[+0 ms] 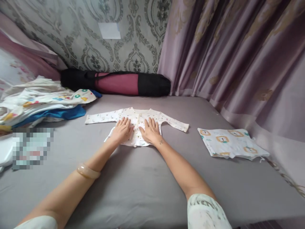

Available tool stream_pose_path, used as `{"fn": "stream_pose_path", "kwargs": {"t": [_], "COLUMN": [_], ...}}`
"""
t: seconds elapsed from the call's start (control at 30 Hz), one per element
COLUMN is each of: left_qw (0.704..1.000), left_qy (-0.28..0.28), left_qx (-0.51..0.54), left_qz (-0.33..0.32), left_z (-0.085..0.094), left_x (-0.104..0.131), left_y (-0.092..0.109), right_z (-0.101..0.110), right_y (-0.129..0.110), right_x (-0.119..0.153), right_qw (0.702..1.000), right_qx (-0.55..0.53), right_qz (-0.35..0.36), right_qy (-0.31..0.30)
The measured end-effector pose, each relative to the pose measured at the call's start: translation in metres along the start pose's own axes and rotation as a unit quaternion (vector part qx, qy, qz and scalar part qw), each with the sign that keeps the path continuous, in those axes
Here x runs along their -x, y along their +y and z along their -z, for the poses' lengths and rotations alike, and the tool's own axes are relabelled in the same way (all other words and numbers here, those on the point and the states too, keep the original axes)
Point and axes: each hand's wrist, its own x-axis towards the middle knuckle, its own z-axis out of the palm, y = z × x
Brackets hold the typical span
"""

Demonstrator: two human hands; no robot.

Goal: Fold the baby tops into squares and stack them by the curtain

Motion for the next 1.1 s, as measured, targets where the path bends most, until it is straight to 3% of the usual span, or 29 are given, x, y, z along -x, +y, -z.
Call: {"fn": "stream_pose_path", "kwargs": {"t": [0.1,0.2,0.27,0.37,0.43,0.5,0.57,0.67,0.8,1.1], "left_qw": [0.998,0.997,0.996,0.986,0.976,0.965,0.949,0.927,0.912,0.902], "left_qy": [-0.050,-0.063,-0.033,0.062,0.078,0.032,-0.020,-0.040,-0.020,-0.002], "left_qx": [-0.009,0.026,0.074,0.090,0.064,0.068,0.099,0.131,0.149,0.154], "left_qz": [0.032,0.024,0.041,0.125,0.191,0.252,0.299,0.350,0.382,0.403], "left_z": [-0.009,-0.004,0.007,0.024,0.032,0.036,0.037,0.035,0.029,0.020], "left_x": [0.008,0.005,-0.001,-0.008,-0.009,-0.008,-0.007,-0.010,-0.019,-0.032], "left_y": [-0.009,-0.010,-0.016,-0.037,-0.055,-0.070,-0.078,-0.077,-0.069,-0.063], "right_z": [-0.002,-0.003,-0.004,-0.002,0.001,0.005,0.006,0.003,-0.010,-0.022], "right_y": [0.002,0.005,0.007,0.006,-0.003,-0.020,-0.044,-0.080,-0.110,-0.115], "right_x": [0.002,0.002,0.001,0.003,0.007,0.012,0.019,0.027,0.030,0.023], "right_qw": [1.000,1.000,1.000,1.000,0.997,0.988,0.973,0.953,0.944,0.941], "right_qx": [0.009,0.017,0.016,0.014,0.018,0.012,-0.010,-0.006,0.041,0.108], "right_qz": [-0.001,0.002,0.004,0.012,0.046,0.116,0.203,0.294,0.321,0.315], "right_qy": [-0.005,0.003,0.005,0.014,0.053,0.098,0.106,0.071,0.057,0.053]}}
